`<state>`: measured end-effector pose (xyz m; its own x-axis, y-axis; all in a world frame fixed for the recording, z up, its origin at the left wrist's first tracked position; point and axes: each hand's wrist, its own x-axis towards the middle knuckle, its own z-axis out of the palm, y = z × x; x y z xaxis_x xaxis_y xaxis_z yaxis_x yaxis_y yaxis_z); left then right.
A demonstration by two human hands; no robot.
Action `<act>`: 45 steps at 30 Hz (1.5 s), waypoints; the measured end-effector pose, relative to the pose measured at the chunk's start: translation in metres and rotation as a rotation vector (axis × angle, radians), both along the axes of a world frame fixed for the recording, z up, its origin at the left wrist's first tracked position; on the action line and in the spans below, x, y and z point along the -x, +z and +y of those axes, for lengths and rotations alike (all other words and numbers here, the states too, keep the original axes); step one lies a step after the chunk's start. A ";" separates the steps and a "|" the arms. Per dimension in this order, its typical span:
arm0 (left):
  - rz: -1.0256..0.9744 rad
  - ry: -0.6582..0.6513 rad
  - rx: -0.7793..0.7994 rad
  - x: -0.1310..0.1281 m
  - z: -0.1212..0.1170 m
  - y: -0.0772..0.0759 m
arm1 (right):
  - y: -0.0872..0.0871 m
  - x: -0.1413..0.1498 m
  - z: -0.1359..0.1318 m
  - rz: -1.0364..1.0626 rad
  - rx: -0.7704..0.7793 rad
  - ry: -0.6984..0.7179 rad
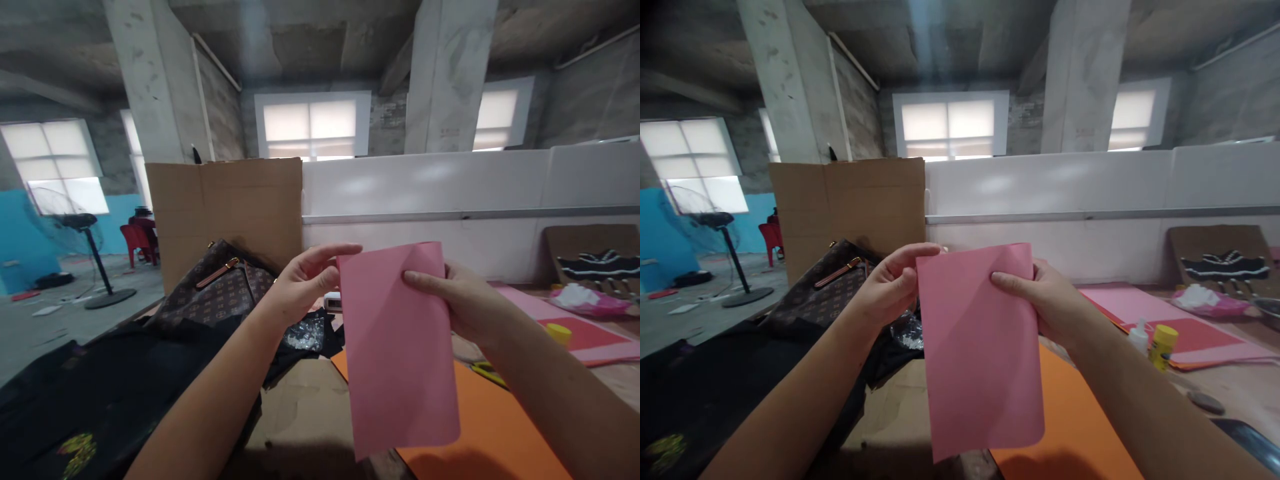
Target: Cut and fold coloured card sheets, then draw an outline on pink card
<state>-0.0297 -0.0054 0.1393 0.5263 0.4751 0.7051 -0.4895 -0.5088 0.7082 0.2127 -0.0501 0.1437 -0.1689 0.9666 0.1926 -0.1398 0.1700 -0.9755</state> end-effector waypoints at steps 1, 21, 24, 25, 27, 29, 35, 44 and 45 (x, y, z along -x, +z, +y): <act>-0.010 -0.006 -0.003 0.000 0.001 0.000 | 0.000 0.000 0.001 -0.002 -0.003 0.004; 0.201 0.174 -0.014 -0.013 -0.012 0.000 | 0.001 0.019 -0.008 -0.013 -0.044 -0.267; 0.181 0.203 0.012 -0.016 -0.015 -0.003 | 0.004 0.023 -0.015 -0.025 -0.064 -0.228; 0.180 0.208 0.019 -0.017 -0.015 -0.003 | 0.004 0.024 -0.016 -0.031 -0.070 -0.217; 0.176 0.201 0.033 -0.018 -0.017 -0.004 | 0.004 0.024 -0.016 -0.035 -0.073 -0.201; 0.159 0.168 0.050 -0.019 -0.019 -0.003 | 0.003 0.021 -0.012 -0.028 -0.059 -0.179; 0.078 0.188 -0.020 -0.020 -0.020 -0.006 | 0.000 0.013 -0.002 0.009 -0.006 -0.063; 0.007 0.160 -0.064 -0.024 -0.019 -0.007 | -0.005 0.007 0.001 0.001 -0.015 0.051; 0.007 0.154 -0.070 -0.024 -0.019 -0.007 | -0.005 0.007 0.001 0.005 -0.018 0.059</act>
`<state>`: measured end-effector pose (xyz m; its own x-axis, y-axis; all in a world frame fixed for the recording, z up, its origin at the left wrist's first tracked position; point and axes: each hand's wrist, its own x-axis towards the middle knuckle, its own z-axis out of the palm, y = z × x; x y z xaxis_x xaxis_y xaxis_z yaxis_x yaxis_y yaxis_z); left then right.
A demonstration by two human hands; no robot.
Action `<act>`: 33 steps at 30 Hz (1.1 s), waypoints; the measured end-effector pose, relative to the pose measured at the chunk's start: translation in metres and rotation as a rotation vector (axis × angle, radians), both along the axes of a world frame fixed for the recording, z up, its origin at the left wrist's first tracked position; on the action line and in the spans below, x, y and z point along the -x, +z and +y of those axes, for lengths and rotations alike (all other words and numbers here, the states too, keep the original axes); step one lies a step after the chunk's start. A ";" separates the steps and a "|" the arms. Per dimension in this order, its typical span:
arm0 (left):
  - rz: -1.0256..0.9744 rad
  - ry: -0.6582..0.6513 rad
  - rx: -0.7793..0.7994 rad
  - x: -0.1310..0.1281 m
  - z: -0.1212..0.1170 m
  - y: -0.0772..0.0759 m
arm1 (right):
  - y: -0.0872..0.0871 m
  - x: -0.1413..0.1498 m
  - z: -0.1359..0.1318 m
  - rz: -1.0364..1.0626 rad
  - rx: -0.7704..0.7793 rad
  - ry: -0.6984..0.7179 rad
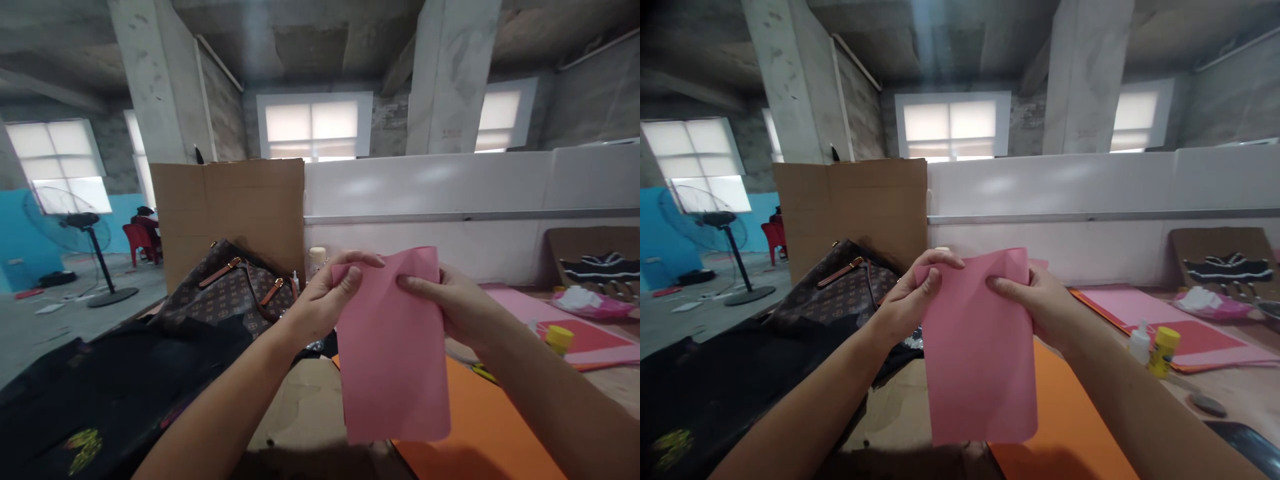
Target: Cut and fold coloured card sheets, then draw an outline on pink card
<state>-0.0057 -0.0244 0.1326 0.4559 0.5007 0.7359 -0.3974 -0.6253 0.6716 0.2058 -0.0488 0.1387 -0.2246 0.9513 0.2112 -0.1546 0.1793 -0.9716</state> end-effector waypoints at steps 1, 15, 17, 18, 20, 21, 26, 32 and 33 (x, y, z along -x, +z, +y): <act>0.001 0.003 -0.003 0.000 0.000 0.000 | 0.000 0.000 0.000 0.004 -0.009 0.013; -0.012 0.115 0.034 -0.006 0.009 -0.002 | 0.005 -0.001 -0.004 -0.084 -0.219 -0.508; -0.001 0.170 -0.009 -0.009 0.012 -0.005 | 0.007 0.000 -0.009 -0.167 -0.310 -0.555; 0.010 0.217 -0.020 -0.010 0.012 -0.006 | 0.008 0.001 -0.011 -0.195 -0.325 -0.546; 0.025 0.299 -0.019 -0.011 0.011 -0.009 | 0.009 0.003 -0.015 -0.198 -0.318 -0.530; 0.029 0.323 -0.016 -0.012 0.010 -0.010 | 0.009 0.004 -0.016 -0.186 -0.307 -0.522; 0.046 0.327 -0.012 -0.012 0.009 -0.012 | 0.008 0.005 -0.014 -0.101 -0.291 -0.502; 0.017 0.280 -0.008 -0.014 0.010 -0.014 | 0.008 0.005 -0.011 -0.059 -0.209 -0.457; 0.006 0.264 0.006 -0.014 0.009 -0.014 | 0.008 0.005 -0.011 -0.052 -0.197 -0.456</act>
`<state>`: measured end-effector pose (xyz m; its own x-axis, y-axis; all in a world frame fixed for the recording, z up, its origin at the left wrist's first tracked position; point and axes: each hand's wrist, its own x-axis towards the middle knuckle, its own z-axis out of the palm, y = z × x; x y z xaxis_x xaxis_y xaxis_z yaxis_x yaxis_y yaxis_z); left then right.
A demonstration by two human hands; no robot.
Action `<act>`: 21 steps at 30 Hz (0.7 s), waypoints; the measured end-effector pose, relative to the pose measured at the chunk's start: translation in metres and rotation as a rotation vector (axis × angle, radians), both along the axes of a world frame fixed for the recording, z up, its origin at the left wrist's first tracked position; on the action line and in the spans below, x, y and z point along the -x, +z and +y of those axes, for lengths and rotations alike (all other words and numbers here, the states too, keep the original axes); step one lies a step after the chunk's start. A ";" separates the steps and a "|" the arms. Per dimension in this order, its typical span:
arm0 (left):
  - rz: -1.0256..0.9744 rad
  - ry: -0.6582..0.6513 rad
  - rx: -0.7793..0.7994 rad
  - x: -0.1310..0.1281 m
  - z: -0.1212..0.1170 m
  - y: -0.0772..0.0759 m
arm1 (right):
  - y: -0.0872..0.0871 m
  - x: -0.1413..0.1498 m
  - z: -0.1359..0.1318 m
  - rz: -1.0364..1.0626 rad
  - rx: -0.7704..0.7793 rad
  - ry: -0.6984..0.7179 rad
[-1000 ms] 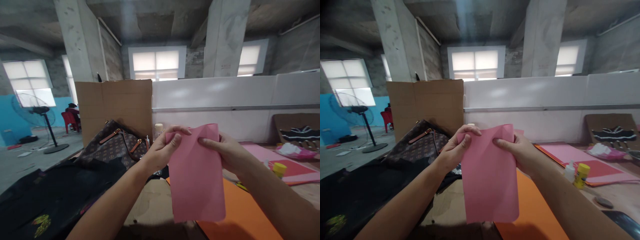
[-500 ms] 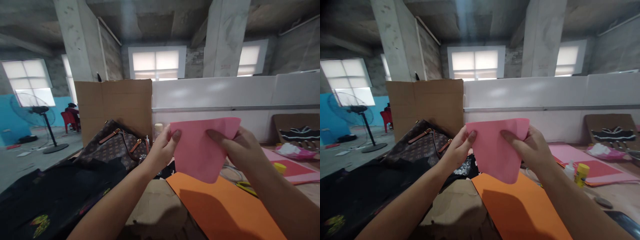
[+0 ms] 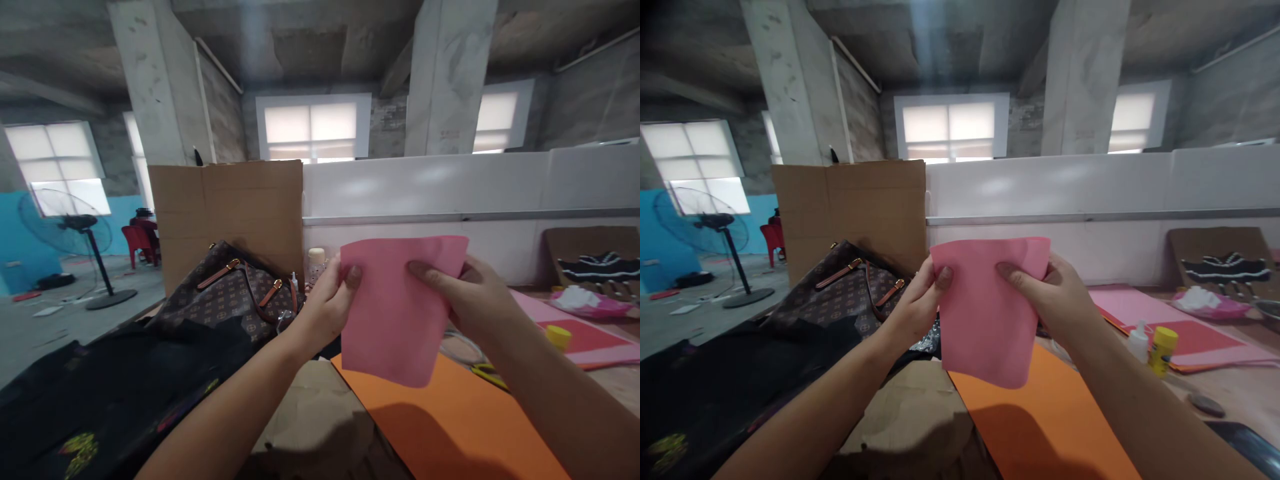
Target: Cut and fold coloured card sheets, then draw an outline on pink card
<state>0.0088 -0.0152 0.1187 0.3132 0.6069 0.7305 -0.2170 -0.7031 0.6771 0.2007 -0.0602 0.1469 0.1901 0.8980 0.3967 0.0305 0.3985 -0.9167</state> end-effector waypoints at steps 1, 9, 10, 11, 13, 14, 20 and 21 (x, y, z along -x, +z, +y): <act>-0.013 -0.016 0.016 0.000 0.000 0.000 | 0.000 0.000 0.000 0.009 0.006 0.005; -0.023 0.065 0.030 0.003 -0.002 0.004 | -0.004 -0.009 0.008 -0.196 -0.076 -0.071; 0.004 0.090 0.031 0.003 -0.002 0.004 | -0.005 -0.009 0.009 -0.294 -0.209 -0.151; 0.030 0.113 0.032 0.004 -0.001 0.004 | -0.005 -0.009 0.008 -0.416 -0.369 -0.250; 0.071 0.146 0.032 0.003 0.000 0.002 | -0.005 -0.007 0.005 -0.685 -0.696 -0.439; 0.086 0.156 0.032 0.003 0.000 0.001 | -0.006 -0.006 0.003 -0.805 -0.836 -0.504; 0.142 0.168 -0.017 -0.004 -0.007 -0.005 | -0.010 0.007 -0.007 -1.082 -1.098 -0.460; 0.155 0.169 -0.028 -0.005 -0.008 -0.006 | -0.011 0.008 -0.008 -1.073 -1.095 -0.450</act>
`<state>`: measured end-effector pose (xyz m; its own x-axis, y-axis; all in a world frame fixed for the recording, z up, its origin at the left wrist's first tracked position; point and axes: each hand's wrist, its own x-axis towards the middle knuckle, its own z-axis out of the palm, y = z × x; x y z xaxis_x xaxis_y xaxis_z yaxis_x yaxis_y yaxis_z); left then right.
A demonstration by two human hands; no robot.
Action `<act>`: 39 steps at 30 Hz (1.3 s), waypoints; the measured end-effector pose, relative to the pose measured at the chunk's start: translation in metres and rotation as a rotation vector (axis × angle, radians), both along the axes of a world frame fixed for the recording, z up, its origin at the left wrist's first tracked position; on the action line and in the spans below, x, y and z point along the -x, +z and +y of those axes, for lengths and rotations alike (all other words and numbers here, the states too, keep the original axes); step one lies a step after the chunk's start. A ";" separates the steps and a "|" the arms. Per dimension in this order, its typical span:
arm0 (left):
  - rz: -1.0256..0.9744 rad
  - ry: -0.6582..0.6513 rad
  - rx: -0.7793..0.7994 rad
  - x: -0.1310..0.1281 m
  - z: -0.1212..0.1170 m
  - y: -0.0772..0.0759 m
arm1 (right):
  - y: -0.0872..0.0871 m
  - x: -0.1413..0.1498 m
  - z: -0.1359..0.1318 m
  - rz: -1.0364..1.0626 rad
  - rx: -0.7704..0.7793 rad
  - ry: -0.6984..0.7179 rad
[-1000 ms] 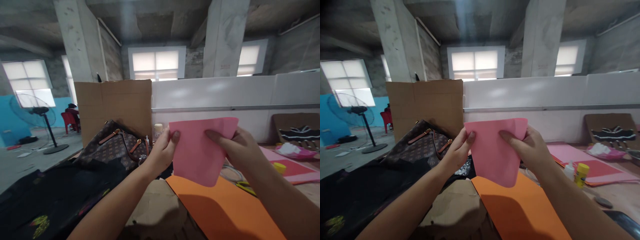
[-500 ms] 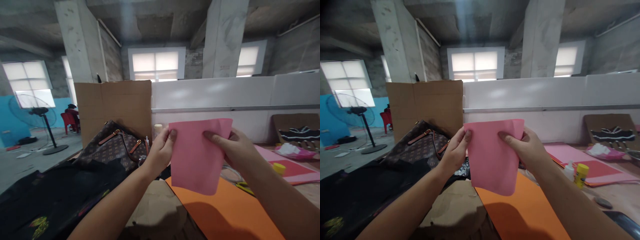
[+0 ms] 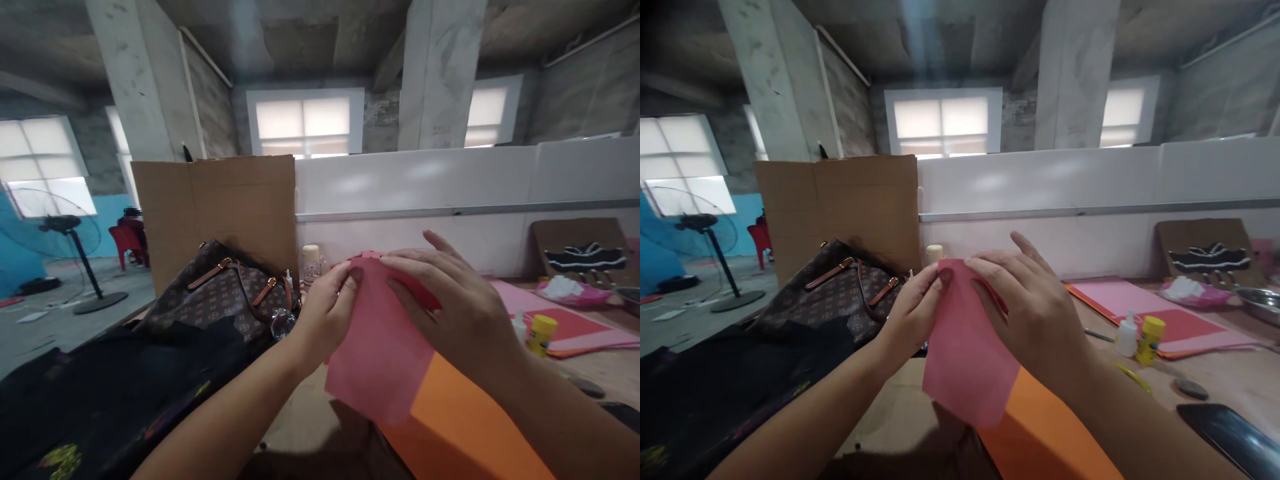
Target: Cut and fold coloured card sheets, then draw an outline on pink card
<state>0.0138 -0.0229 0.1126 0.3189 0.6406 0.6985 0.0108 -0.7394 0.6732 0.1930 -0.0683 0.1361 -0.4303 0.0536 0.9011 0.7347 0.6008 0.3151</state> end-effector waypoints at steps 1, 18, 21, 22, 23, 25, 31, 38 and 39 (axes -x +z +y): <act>0.012 0.002 -0.008 -0.001 -0.001 -0.001 | 0.000 0.001 0.000 0.019 0.002 0.009; -0.043 0.126 -0.106 -0.001 -0.006 0.000 | 0.003 -0.002 -0.004 0.098 -0.046 -0.016; -0.042 0.149 -0.125 -0.002 -0.005 -0.002 | 0.003 -0.003 -0.002 0.121 -0.026 -0.007; -0.040 0.154 -0.128 -0.002 -0.005 -0.002 | 0.003 -0.003 -0.001 0.127 -0.019 -0.004; -0.038 0.159 -0.129 -0.002 -0.005 -0.002 | 0.003 -0.004 0.000 0.131 -0.012 -0.003; -0.047 0.163 -0.123 -0.002 -0.005 -0.003 | 0.002 -0.005 0.001 0.141 -0.003 -0.012; -0.126 0.110 -0.068 0.000 -0.005 -0.001 | 0.003 -0.010 0.000 0.164 -0.023 -0.111; -0.150 0.122 -0.082 -0.001 -0.007 0.000 | 0.006 -0.014 -0.004 0.167 -0.003 -0.152; -0.148 0.122 -0.081 -0.001 -0.007 0.000 | 0.006 -0.014 -0.004 0.163 0.006 -0.150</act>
